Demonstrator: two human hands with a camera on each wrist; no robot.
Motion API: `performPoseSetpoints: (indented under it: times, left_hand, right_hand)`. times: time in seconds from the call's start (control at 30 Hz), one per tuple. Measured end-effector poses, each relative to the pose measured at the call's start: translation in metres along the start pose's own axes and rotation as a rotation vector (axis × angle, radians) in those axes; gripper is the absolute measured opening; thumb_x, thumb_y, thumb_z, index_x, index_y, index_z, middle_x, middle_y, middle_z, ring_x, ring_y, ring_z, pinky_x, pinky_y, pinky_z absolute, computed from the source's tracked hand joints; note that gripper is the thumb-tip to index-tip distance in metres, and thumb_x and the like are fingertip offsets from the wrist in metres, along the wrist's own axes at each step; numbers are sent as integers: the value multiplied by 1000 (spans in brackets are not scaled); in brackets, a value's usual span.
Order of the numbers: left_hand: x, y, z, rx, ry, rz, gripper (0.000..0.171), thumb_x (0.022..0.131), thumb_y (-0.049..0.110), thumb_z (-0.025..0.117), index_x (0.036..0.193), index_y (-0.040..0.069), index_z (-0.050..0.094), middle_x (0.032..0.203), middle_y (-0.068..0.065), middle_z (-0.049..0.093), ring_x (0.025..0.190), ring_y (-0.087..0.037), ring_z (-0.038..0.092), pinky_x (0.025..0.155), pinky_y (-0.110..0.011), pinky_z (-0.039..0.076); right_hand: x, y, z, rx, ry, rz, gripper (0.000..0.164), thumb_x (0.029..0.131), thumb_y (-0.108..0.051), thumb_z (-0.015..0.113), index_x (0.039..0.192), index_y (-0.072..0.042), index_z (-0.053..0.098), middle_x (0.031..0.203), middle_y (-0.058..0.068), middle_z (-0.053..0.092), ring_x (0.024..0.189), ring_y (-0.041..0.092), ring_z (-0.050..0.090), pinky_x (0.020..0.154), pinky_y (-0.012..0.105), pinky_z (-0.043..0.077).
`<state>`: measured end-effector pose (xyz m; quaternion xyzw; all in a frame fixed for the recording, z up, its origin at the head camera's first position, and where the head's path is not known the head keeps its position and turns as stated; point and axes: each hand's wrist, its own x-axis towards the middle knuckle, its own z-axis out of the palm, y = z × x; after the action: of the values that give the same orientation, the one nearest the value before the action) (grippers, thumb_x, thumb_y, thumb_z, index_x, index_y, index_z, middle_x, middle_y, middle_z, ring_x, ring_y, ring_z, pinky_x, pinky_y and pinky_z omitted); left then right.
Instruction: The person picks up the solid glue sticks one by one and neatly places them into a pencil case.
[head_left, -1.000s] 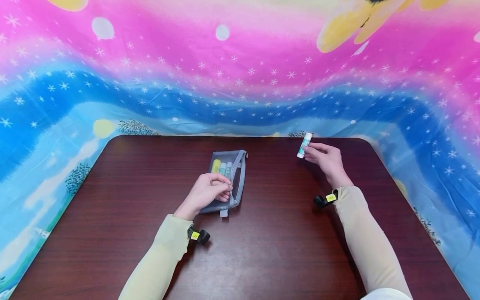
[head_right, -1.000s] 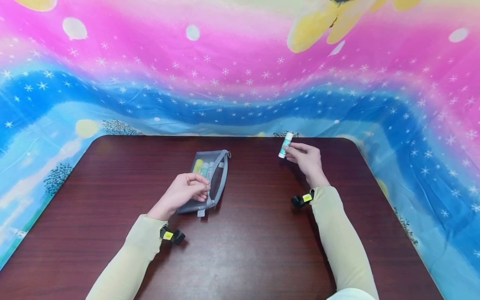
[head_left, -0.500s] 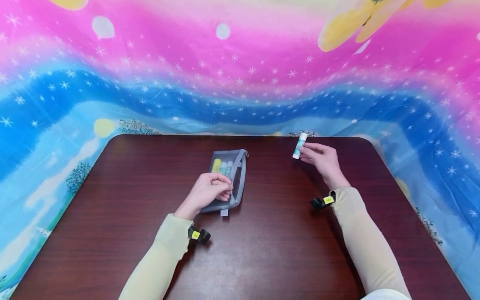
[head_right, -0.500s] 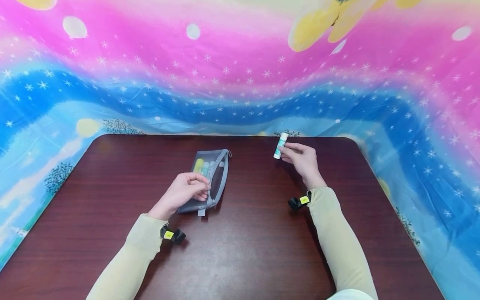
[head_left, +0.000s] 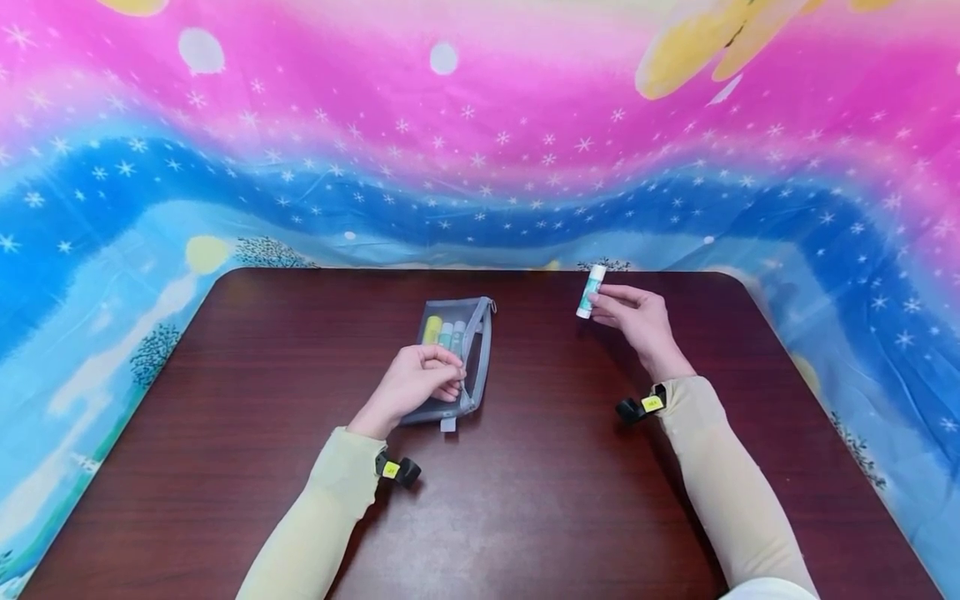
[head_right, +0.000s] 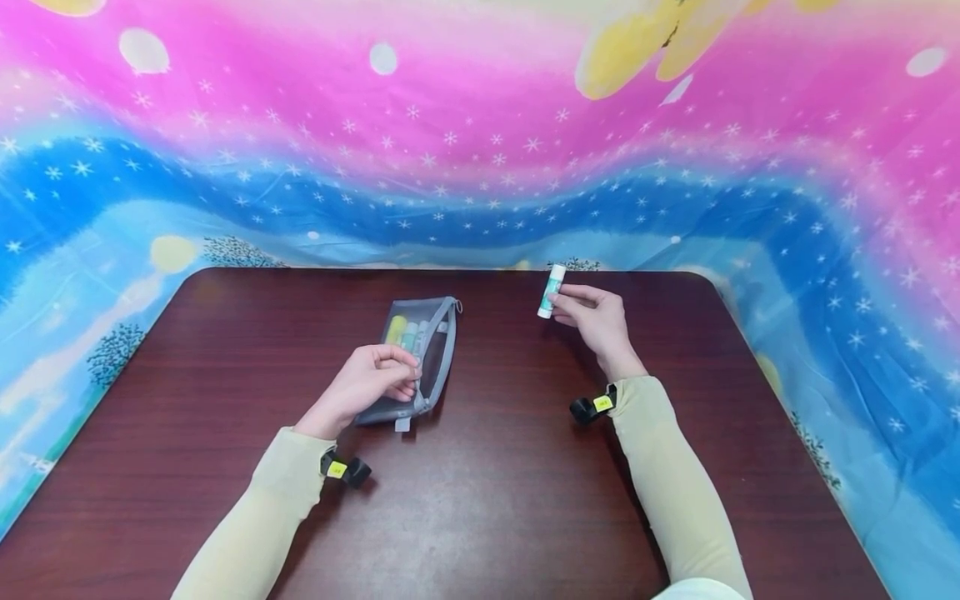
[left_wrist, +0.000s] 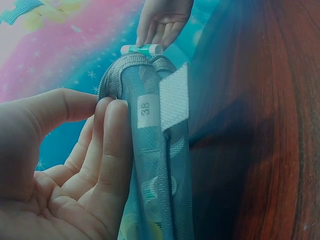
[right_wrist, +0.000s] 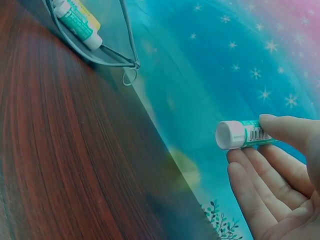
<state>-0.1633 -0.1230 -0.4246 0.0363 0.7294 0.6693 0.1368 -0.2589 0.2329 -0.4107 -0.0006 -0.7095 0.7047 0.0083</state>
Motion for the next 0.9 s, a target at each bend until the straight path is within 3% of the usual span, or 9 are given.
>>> performPoseSetpoints:
  times: [0.4, 0.9]
  left_hand:
    - [-1, 2, -1, 0, -1, -5, 20, 93, 5, 71, 106, -10, 69, 85, -16, 73, 69, -21, 69, 70, -34, 62]
    - [-2, 2, -2, 10, -2, -3, 19, 94, 7, 71, 106, -7, 69, 86, -16, 73, 71, -23, 69, 71, -35, 62]
  right_hand:
    - [-9, -3, 11, -20, -37, -23, 46, 91, -17, 80, 127, 8, 65, 99, 8, 75, 84, 24, 74, 80, 31, 60]
    - [-13, -5, 27, -20, -68, -40, 45, 90, -16, 80, 126, 8, 66, 99, 9, 75, 83, 25, 74, 80, 33, 60]
